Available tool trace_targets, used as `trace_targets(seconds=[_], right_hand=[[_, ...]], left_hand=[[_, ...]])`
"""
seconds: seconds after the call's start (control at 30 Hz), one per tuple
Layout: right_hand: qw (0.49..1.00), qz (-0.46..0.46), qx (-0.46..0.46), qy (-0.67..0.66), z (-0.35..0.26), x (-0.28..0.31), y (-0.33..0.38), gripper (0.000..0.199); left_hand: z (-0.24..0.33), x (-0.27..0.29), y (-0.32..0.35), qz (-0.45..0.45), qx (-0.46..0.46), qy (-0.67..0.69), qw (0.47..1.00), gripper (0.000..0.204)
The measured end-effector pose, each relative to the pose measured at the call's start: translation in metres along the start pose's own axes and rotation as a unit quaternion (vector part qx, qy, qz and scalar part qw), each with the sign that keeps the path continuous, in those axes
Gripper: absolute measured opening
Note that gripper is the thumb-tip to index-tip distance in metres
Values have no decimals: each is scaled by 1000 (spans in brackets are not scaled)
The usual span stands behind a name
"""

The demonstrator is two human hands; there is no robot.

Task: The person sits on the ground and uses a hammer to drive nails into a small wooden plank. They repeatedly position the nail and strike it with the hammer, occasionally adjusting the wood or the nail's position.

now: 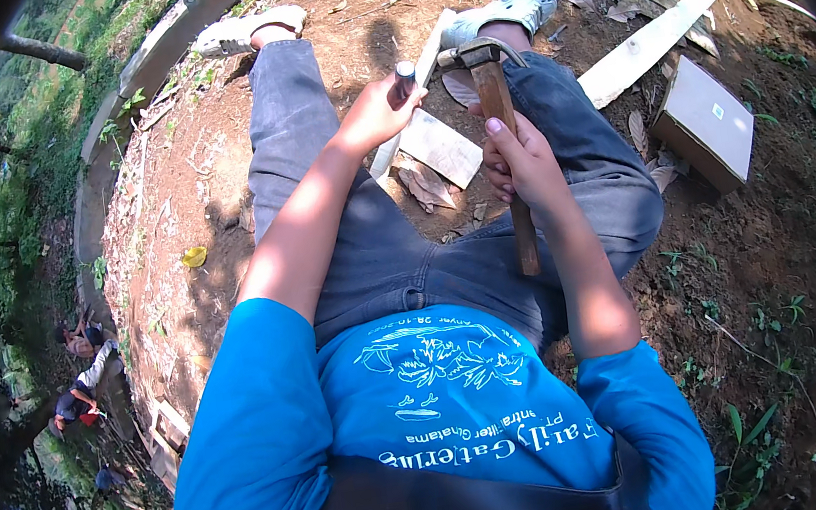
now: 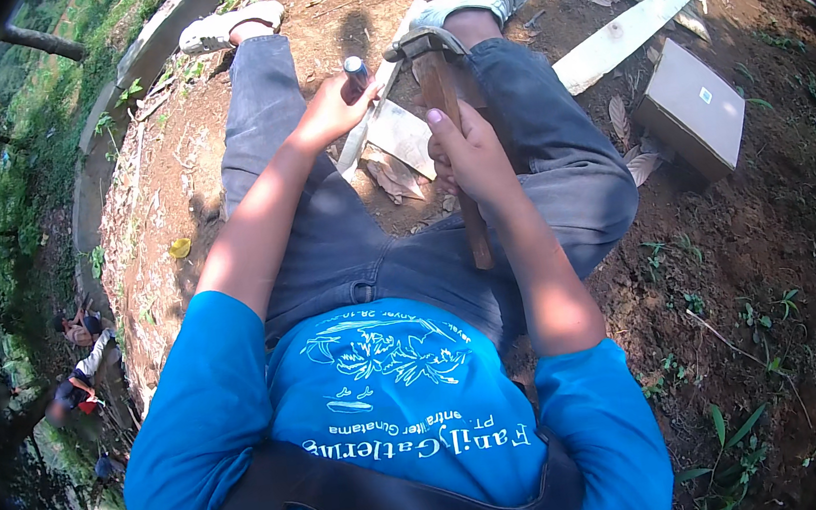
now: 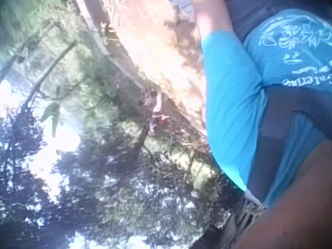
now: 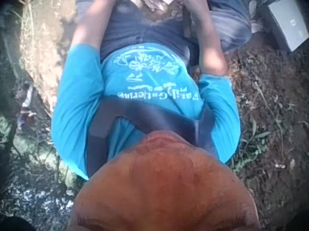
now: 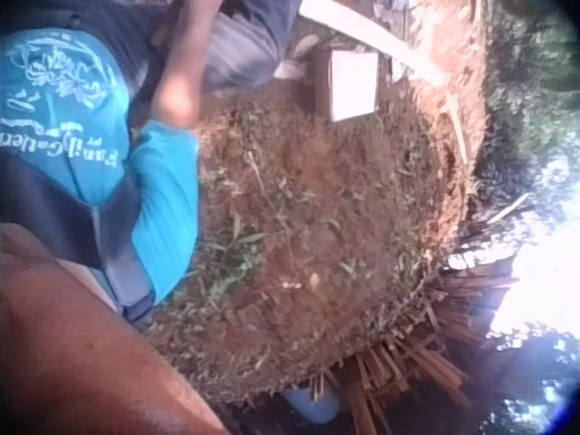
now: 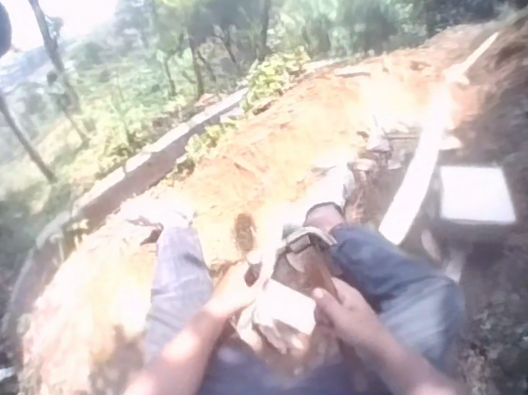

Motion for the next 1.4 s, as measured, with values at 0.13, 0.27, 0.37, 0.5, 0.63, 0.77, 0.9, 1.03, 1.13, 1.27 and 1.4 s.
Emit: trace_targets(seconds=[0.13,0.27,0.37,0.5,0.63,0.77,0.9,1.03,1.13,1.27,1.4], right_hand=[[999,22,3,-22,11,15,5,40],[998,23,4,-50,18,18,11,38],[999,16,4,-46,19,20,15,41],[998,18,8,-58,18,24,21,42],[997,18,15,-68,18,28,25,41],[996,20,15,-80,19,30,28,40],[996,16,18,-88,22,33,28,39],[997,18,14,-78,20,32,30,42],[997,18,10,-77,21,32,30,42],[994,32,20,-107,21,32,29,42],[992,63,75,-76,23,28,25,41]], left_hand=[[25,-11,20,11,-138,-51,989,14],[-11,-11,12,73,48,211,973,20],[-24,-7,-1,92,84,230,965,23],[-6,-8,-5,52,65,166,983,22],[3,-10,-4,6,44,82,996,26],[8,-13,-6,-27,53,-21,998,27],[-1,-14,-9,-8,47,-26,999,25],[-8,-16,-10,1,27,-35,999,24],[-3,-15,-8,5,23,-61,998,27],[26,-16,-5,-26,27,-125,992,31],[28,-24,-4,-43,-56,-109,991,30]])
Point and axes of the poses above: each hand's wrist, its own y-axis away from the middle knuckle, its own x-axis out of the back of the hand, z = x × y, the point moved 4 cm from there along -y, towards the middle knuckle, and after that the axes turned 4 degrees about x, right-handed, at the moved point
